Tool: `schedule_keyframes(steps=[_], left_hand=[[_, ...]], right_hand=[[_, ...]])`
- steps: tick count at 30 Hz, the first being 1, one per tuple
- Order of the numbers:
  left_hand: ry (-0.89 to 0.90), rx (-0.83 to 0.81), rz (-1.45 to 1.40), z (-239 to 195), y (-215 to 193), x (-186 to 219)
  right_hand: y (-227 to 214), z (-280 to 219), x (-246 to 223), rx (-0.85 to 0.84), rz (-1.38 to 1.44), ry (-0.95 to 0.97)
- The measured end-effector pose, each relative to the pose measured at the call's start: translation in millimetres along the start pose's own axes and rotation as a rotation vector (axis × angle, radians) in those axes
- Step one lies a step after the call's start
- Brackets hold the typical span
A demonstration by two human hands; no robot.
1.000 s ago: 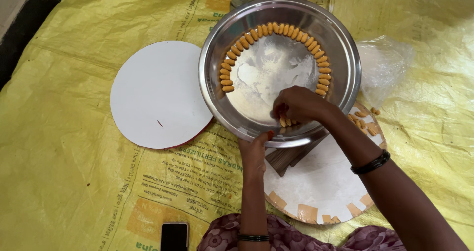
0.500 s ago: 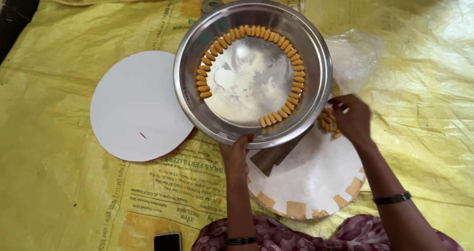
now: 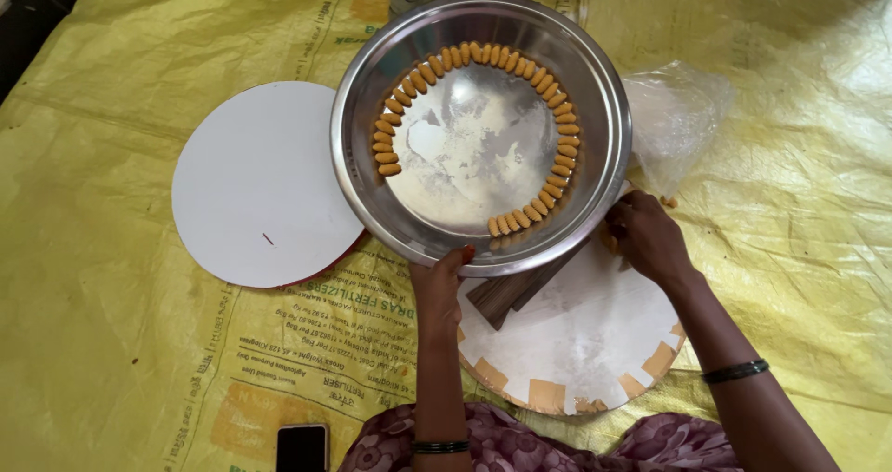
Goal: The person sits on a yellow tarp and uses a wooden tool to crush small snack items on a white board. They then pick up the snacks and arrange them in a circular pattern inside a metal bowl.
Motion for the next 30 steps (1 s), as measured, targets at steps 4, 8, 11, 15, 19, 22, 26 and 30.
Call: schedule_keyframes(steps=[4, 8, 11, 15, 19, 22, 26, 30], left_hand=[[0.014, -0.029, -0.012, 3.1, 0.1, -2.4], [0.007, -0.033, -0.028, 5.2, 0.5, -3.2], [0.007, -0.047, -0.041, 6.1, 0.4, -5.6], [0.014, -0.061, -0.043, 6.1, 1.6, -6.2], [0.019, -0.056, -0.012, 2.6, 3.8, -4.3], [0.022, -0.081, -0.027, 0.2, 4.3, -2.8], [0.008, -0.069, -0.034, -4.1, 5.5, 0.4], [0.003, -0.043, -0.028, -7.8, 6.5, 2.8]], right_hand=[[-6.7, -2.3, 6.6, -0.009, 0.276, 0.224], [-22.6, -16.8, 15.7, 0.287, 0.894, 0.524], [-43.6, -30.6, 18.5, 0.457, 1.362, 0.632], [-83.1, -21.7, -1.3, 0.482, 1.487, 0.398], [-100.0, 31.0, -51.2, 0.152, 0.952, 0.244], [-83.7, 78.3, -102.0, -0.107, 0.722, 0.105], [-56.7, 128.1, -151.1, -0.343, 0.425, -0.136], [-35.2, 145.4, -162.1, -0.481, 0.41, -0.148]])
Point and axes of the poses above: each hand's wrist, its own z-axis towards the middle knuckle, its own y-axis out of the palm, x = y × z, the point moved 3 cm from there along z, towards the middle knuckle, and after that the axes turned 15 degrees about -y, right-handed, at the moved point
